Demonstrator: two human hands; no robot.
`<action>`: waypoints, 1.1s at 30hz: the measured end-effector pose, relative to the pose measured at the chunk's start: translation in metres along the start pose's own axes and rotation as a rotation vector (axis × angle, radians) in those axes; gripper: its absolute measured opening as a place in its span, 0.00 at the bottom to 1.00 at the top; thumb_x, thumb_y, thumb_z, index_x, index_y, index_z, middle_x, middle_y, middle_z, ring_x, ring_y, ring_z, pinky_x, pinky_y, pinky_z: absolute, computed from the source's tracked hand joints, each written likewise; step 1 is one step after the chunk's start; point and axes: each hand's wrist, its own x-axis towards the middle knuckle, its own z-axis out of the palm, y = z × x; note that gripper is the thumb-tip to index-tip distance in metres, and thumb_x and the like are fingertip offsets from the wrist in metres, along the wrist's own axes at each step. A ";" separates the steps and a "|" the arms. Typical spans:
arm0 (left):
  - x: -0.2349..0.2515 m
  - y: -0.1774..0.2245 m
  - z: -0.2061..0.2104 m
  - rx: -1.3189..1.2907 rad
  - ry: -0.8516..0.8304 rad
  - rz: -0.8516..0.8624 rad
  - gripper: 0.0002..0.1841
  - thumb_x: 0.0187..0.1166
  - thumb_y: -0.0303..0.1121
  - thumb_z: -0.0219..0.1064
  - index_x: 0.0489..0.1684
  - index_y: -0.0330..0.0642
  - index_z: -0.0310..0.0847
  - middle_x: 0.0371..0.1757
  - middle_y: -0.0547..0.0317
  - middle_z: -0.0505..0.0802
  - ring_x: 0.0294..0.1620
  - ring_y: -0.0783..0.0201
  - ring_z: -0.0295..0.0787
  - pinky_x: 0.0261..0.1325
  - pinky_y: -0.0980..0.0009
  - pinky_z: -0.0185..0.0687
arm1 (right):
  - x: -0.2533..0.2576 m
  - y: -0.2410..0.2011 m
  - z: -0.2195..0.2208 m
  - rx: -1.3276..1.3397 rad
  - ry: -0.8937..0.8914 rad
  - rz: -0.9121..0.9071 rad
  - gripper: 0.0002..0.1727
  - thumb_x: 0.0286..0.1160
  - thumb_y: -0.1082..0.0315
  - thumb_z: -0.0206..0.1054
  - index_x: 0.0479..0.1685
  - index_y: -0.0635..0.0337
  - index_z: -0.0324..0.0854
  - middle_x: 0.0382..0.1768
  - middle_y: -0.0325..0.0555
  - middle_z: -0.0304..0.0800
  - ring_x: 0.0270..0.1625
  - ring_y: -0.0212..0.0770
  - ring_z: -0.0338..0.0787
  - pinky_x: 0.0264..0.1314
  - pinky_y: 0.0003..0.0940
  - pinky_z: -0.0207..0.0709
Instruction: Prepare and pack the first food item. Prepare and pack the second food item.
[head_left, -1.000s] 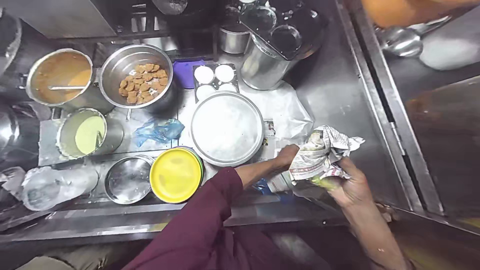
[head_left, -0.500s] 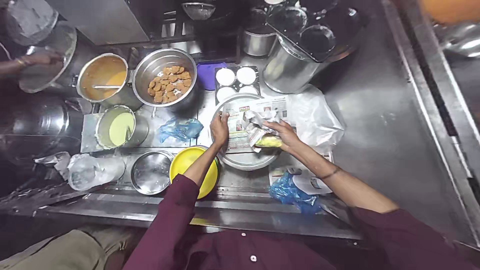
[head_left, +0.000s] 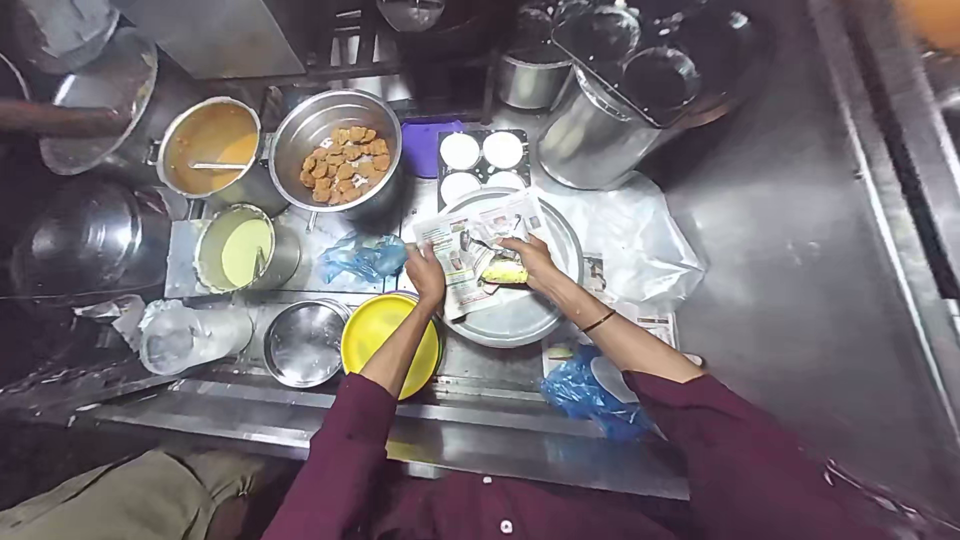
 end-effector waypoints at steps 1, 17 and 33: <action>-0.009 0.005 -0.003 -0.049 -0.001 -0.106 0.26 0.90 0.51 0.56 0.68 0.35 0.75 0.44 0.38 0.92 0.50 0.41 0.91 0.56 0.41 0.85 | -0.004 -0.002 0.000 0.023 0.014 0.005 0.41 0.57 0.51 0.85 0.76 0.53 0.77 0.60 0.52 0.91 0.59 0.49 0.93 0.60 0.54 0.89; -0.117 -0.023 -0.009 -0.611 -0.324 -0.461 0.24 0.96 0.41 0.50 0.77 0.29 0.57 0.41 0.37 0.94 0.30 0.49 0.98 0.37 0.56 1.00 | -0.016 -0.003 0.003 0.122 -0.043 0.059 0.40 0.57 0.52 0.84 0.73 0.56 0.77 0.57 0.53 0.93 0.56 0.51 0.94 0.57 0.56 0.90; -0.090 -0.028 -0.074 -0.109 -0.196 0.100 0.49 0.66 0.49 0.82 0.86 0.37 0.59 0.77 0.45 0.77 0.62 0.60 0.86 0.62 0.61 0.87 | -0.029 0.026 0.027 -0.551 0.210 -0.156 0.49 0.62 0.33 0.76 0.79 0.55 0.67 0.59 0.68 0.85 0.58 0.69 0.87 0.52 0.73 0.80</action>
